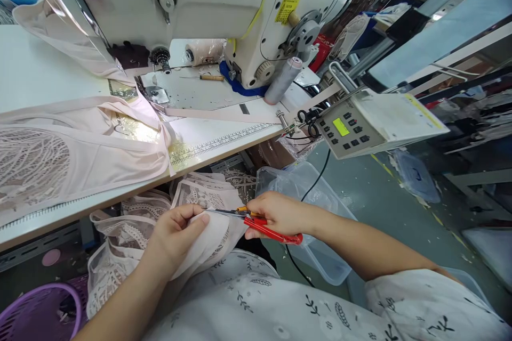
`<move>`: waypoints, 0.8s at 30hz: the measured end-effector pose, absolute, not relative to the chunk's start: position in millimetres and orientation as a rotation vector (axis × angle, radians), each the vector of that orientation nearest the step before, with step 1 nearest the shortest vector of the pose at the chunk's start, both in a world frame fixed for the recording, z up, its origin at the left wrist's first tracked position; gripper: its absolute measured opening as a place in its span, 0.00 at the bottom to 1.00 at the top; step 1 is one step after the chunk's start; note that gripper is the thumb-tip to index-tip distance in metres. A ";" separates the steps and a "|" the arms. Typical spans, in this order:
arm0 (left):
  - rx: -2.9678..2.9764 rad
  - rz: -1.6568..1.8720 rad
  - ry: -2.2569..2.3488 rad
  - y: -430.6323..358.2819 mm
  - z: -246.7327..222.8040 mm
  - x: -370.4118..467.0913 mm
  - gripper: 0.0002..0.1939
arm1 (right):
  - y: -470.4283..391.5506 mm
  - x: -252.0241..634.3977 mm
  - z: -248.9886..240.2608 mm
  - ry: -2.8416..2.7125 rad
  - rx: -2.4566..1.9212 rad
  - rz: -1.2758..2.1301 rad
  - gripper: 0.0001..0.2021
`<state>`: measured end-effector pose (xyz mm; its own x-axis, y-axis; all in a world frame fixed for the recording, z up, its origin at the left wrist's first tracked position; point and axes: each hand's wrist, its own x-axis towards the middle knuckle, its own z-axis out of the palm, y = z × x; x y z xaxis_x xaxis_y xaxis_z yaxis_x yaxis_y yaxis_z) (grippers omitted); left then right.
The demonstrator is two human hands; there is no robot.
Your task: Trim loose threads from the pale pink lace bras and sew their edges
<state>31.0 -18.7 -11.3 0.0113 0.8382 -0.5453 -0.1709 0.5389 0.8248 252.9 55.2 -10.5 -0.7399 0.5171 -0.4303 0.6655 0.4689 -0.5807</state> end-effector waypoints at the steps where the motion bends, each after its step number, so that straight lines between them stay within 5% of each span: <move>1: 0.659 0.873 1.334 -18.9 -10.5 31.4 0.13 | 54.9 253.8 -12.1 2.536 1.034 -1.130 0.25; 17: 0.981 0.943 1.414 -22.0 -19.0 25.3 0.11 | 48.3 206.3 -17.5 3.151 0.915 -1.606 0.23; 24: 1.485 1.057 1.666 -19.4 -24.3 19.8 0.08 | 46.9 194.1 -28.9 3.233 1.099 -1.384 0.19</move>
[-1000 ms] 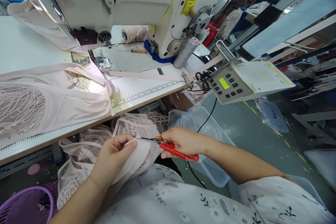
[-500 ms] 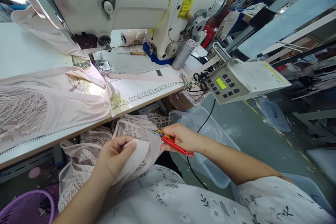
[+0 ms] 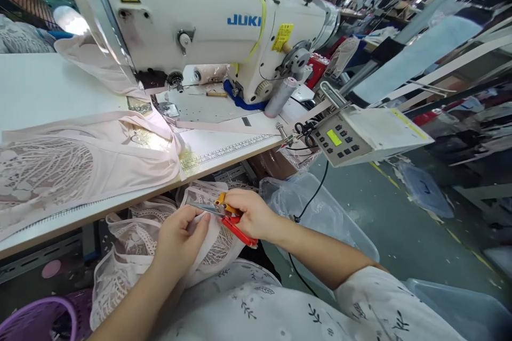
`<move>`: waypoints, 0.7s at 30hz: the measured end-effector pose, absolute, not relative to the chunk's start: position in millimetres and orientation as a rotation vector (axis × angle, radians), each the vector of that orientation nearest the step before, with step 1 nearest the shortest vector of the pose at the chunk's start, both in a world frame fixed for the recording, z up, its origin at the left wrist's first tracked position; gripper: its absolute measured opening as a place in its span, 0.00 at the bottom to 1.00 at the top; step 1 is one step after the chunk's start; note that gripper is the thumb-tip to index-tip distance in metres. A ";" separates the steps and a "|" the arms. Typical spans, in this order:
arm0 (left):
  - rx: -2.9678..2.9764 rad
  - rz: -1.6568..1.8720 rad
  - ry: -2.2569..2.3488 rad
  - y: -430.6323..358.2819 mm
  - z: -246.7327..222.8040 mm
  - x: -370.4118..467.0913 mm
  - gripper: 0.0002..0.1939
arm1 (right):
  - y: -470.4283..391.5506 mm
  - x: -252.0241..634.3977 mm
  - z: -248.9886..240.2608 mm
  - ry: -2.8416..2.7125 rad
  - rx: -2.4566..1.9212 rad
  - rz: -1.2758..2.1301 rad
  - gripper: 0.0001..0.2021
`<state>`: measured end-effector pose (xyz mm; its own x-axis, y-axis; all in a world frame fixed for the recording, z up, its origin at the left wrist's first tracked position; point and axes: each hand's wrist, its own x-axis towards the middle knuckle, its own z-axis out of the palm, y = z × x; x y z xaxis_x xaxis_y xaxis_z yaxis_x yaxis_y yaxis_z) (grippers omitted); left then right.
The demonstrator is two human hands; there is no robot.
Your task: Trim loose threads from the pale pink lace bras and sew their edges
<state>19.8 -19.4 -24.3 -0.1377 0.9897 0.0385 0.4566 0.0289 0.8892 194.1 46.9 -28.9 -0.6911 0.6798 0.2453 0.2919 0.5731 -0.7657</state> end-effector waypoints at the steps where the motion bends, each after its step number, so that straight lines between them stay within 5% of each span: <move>1: 1.483 1.069 1.639 -18.5 -24.5 19.9 0.09 | 46.9 193.3 -28.8 -2.293 -0.778 0.975 0.19; 21: 1.568 1.014 1.602 -18.6 -26.1 14.7 0.11 | 47.4 172.0 -20.1 -2.202 -0.688 0.966 0.17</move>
